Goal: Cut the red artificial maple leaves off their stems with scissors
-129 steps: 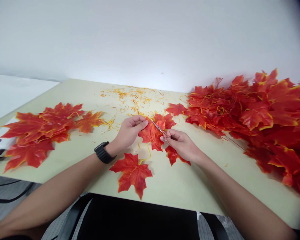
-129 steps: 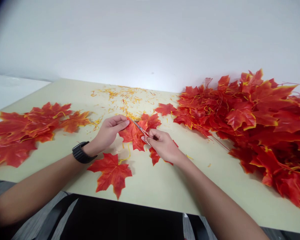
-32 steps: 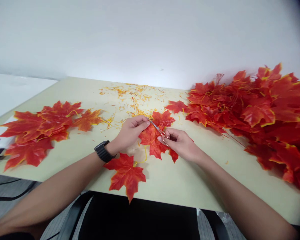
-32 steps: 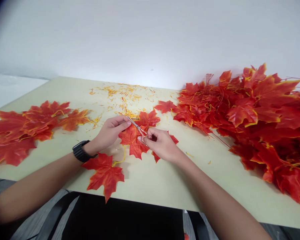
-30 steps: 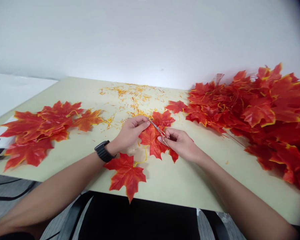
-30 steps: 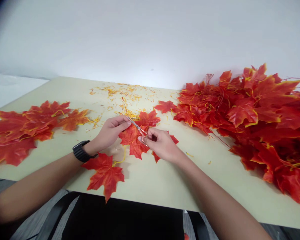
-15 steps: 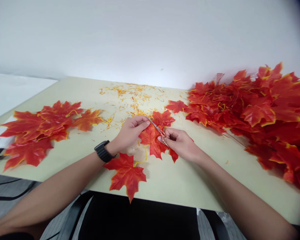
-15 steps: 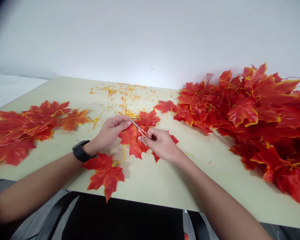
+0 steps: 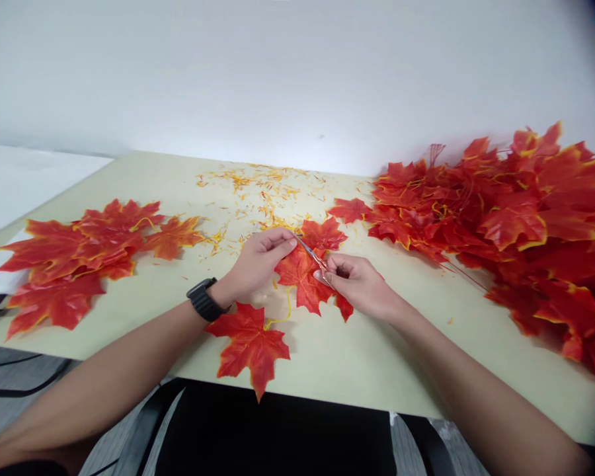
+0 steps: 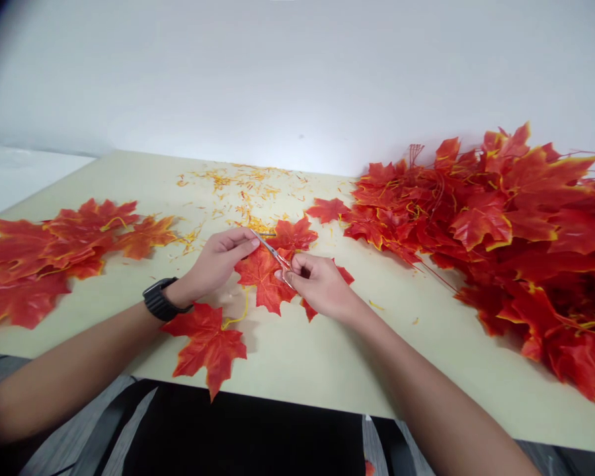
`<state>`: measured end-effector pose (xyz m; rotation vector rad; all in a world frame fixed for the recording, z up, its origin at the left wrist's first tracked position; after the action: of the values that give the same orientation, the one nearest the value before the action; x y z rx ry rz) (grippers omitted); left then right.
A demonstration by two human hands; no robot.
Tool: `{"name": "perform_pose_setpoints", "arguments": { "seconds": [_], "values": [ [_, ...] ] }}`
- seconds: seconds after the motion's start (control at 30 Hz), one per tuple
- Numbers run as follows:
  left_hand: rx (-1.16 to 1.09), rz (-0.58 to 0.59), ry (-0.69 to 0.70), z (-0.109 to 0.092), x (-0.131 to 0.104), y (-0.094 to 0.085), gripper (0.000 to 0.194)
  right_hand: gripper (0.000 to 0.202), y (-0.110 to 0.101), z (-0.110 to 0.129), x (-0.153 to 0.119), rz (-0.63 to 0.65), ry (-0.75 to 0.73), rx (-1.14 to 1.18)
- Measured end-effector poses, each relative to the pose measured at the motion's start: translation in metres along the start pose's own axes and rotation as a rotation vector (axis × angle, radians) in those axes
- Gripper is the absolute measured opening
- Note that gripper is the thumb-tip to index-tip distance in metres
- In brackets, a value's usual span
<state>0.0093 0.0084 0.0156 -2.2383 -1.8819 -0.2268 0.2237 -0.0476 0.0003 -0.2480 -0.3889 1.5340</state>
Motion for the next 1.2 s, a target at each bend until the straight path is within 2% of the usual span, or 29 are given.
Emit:
{"name": "perform_pose_setpoints", "arguments": {
  "seconds": [0.07, 0.2, 0.3, 0.47, 0.6, 0.7, 0.87, 1.0, 1.2],
  "values": [
    [-0.014, -0.013, -0.008, 0.0, 0.0, 0.0, 0.023, 0.052, -0.002, 0.001, 0.002, -0.04, -0.001, 0.048],
    [-0.061, -0.023, -0.028, 0.002, 0.001, 0.0, 0.026, 0.058, -0.009, 0.009, 0.007, -0.207, -0.001, 0.192],
    [-0.086, -0.016, -0.029, 0.004, 0.001, -0.001, 0.027, 0.06, -0.012, 0.013, 0.007, -0.276, 0.054, 0.282],
    [-0.085, -0.012, -0.013, 0.004, 0.002, -0.001, 0.027, 0.057, -0.01, 0.01, 0.005, -0.262, 0.199, 0.427],
    [-0.087, 0.005, -0.031, 0.002, 0.002, -0.001, 0.028, 0.052, -0.01, 0.006, 0.005, -0.237, 0.242, 0.525],
    [-0.105, 0.017, -0.047, 0.002, 0.001, -0.001, 0.034, 0.049, -0.012, 0.005, 0.006, -0.247, 0.255, 0.558],
    [-0.134, -0.032, -0.111, 0.006, -0.002, -0.002, 0.04, 0.05, -0.012, 0.006, 0.007, -0.283, 0.241, 0.553],
    [-0.18, 0.017, -0.178, 0.009, -0.003, -0.001, 0.042, 0.05, -0.014, 0.007, 0.008, -0.328, 0.235, 0.524],
    [-0.188, 0.068, -0.203, 0.012, -0.002, 0.001, 0.044, 0.053, -0.017, 0.009, 0.009, -0.373, 0.246, 0.544]
  ]
}}
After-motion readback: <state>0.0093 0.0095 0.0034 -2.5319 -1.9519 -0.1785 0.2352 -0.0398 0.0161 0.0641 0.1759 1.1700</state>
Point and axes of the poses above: each hand's wrist, its own x-axis towards the middle knuckle, its own y-axis out of the palm, z = x × y, the point moved 2 cm from there along x, towards the middle knuckle, and after that the axes turned 12 degrees about -z, right-handed, at the moved point
